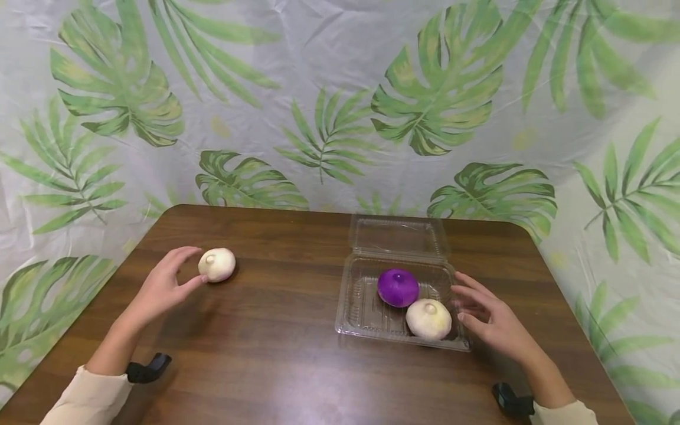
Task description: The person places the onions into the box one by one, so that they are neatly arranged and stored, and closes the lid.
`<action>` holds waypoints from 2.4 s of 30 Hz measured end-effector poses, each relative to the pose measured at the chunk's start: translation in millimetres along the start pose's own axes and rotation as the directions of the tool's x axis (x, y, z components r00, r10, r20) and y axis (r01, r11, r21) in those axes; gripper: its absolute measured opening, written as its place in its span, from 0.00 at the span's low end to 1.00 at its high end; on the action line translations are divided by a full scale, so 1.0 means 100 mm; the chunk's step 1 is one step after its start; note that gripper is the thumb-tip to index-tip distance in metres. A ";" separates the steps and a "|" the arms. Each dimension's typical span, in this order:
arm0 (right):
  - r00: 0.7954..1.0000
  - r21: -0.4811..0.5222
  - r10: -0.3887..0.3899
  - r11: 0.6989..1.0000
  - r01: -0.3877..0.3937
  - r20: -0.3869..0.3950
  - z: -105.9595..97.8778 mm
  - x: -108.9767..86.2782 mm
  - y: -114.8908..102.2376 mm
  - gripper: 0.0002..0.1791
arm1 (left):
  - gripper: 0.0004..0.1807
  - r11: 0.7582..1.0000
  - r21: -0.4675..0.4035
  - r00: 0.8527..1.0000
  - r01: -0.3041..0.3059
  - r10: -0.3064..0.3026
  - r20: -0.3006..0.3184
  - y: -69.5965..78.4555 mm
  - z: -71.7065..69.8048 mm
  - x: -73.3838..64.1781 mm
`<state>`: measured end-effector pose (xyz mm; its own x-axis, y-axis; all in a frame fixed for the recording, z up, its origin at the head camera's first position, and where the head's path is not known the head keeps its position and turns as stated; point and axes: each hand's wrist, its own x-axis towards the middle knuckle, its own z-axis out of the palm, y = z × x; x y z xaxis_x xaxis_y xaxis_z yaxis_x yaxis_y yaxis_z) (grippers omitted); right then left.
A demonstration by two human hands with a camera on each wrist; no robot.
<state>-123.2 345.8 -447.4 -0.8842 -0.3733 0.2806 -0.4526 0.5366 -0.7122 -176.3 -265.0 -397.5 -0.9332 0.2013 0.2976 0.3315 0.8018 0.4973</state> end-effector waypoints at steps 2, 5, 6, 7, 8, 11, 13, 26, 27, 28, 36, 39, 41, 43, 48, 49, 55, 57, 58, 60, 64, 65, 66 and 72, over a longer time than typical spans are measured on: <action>1.000 0.003 -0.001 1.000 0.001 0.002 0.00 0.01 0.00 0.26 | 0.34 0.999 -0.011 0.998 0.048 -0.048 0.035 -0.05 0.02 0.01; 1.000 0.008 -0.003 1.000 0.003 0.005 0.00 0.01 0.00 0.26 | 0.39 0.995 -0.019 0.991 0.099 -0.097 0.090 -0.10 0.06 0.04; 1.000 0.008 -0.004 1.000 0.004 0.005 0.00 0.01 0.00 0.26 | 0.40 0.993 -0.022 0.988 0.115 -0.112 0.109 -0.11 0.07 0.06; 1.000 0.010 -0.004 1.000 0.004 0.005 0.00 0.01 0.00 0.26 | 0.42 0.991 -0.019 0.984 0.129 -0.126 0.125 -0.13 0.08 0.07; 1.000 0.012 -0.004 1.000 0.004 0.005 0.00 0.00 0.00 0.26 | 0.44 0.990 -0.018 0.980 0.143 -0.139 0.141 -0.14 0.10 0.09; 1.000 0.019 -0.002 1.000 0.002 0.003 0.00 0.00 0.01 0.26 | 0.49 0.983 -0.026 0.967 0.183 -0.175 0.186 -0.18 0.14 0.15; 1.000 0.019 0.000 1.000 0.000 0.002 0.00 0.00 0.01 0.26 | 0.52 0.979 -0.031 0.959 0.200 -0.189 0.210 -0.21 0.17 0.18; 1.000 0.020 -0.009 1.000 0.009 0.008 -0.01 0.01 0.00 0.26 | 0.39 0.973 0.006 0.957 0.229 -0.226 0.182 -0.31 0.30 0.32; 1.000 0.019 -0.010 1.000 0.010 0.009 -0.01 0.01 0.01 0.26 | 0.39 0.972 0.007 0.954 0.236 -0.233 0.186 -0.31 0.30 0.33; 1.000 0.020 -0.010 1.000 0.010 0.011 -0.01 0.01 0.01 0.26 | 0.40 0.970 0.007 0.951 0.243 -0.240 0.194 -0.31 0.30 0.34; 1.000 0.028 -0.007 1.000 0.007 0.021 -0.03 0.02 -0.01 0.26 | 0.42 0.958 -0.008 0.933 0.288 -0.279 0.227 -0.33 0.31 0.33; 1.000 0.028 -0.005 1.000 0.004 0.028 -0.03 0.03 -0.02 0.26 | 0.43 0.953 -0.010 0.927 0.303 -0.293 0.235 -0.33 0.30 0.34; 1.000 0.027 -0.004 1.000 0.004 0.029 -0.02 0.04 -0.02 0.26 | 0.43 0.951 -0.010 0.924 0.308 -0.297 0.242 -0.33 0.30 0.35; 1.000 0.022 -0.005 1.000 0.005 0.023 -0.02 0.04 -0.03 0.26 | 0.44 0.951 -0.014 0.922 0.310 -0.296 0.250 -0.32 0.30 0.35; 1.000 0.017 -0.006 1.000 0.005 0.018 0.00 0.04 -0.03 0.25 | 0.44 0.950 -0.027 0.922 0.312 -0.296 0.249 -0.32 0.32 0.33; 1.000 0.016 -0.005 1.000 0.005 0.016 0.00 0.04 -0.02 0.25 | 0.44 0.950 -0.029 0.923 0.311 -0.295 0.249 -0.32 0.32 0.33; 1.000 0.005 -0.006 1.000 0.006 0.005 0.00 0.03 -0.01 0.25 | 0.43 0.949 -0.028 0.920 0.313 -0.295 0.259 -0.29 0.31 0.34; 1.000 0.002 -0.006 1.000 0.006 0.004 -0.01 0.03 -0.01 0.25 | 0.43 0.947 -0.029 0.915 0.320 -0.302 0.267 -0.28 0.31 0.33; 1.000 -0.001 -0.004 1.000 0.004 0.003 -0.01 0.03 -0.01 0.25 | 0.43 0.947 -0.030 0.915 0.321 -0.302 0.268 -0.27 0.31 0.33; 1.000 -0.003 -0.003 1.000 0.003 0.004 -0.01 0.03 -0.01 0.25 | 0.43 0.946 -0.034 0.914 0.323 -0.302 0.272 -0.27 0.32 0.32; 1.000 -0.002 -0.001 1.000 0.001 0.006 -0.01 0.04 -0.02 0.25 | 0.42 0.954 -0.038 0.920 0.297 -0.276 0.278 -0.28 0.32 0.30; 1.000 -0.003 -0.001 1.000 0.001 0.005 -0.01 0.04 -0.02 0.25 | 0.41 0.957 -0.038 0.922 0.288 -0.266 0.280 -0.29 0.32 0.30; 1.000 -0.002 0.000 1.000 0.000 0.005 0.00 0.04 -0.02 0.25 | 0.41 0.960 -0.038 0.925 0.276 -0.255 0.282 -0.29 0.32 0.30; 1.000 0.001 0.006 1.000 -0.006 0.005 0.00 0.04 -0.02 0.25 | 0.41 0.972 -0.043 0.932 0.230 -0.208 0.298 -0.31 0.32 0.30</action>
<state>-126.0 343.2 -444.4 -0.8864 -0.3738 0.2730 -0.4470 0.5381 -0.7146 -219.6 -265.7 -430.4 -0.9796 0.1888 -0.0688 0.1134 0.8019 0.5866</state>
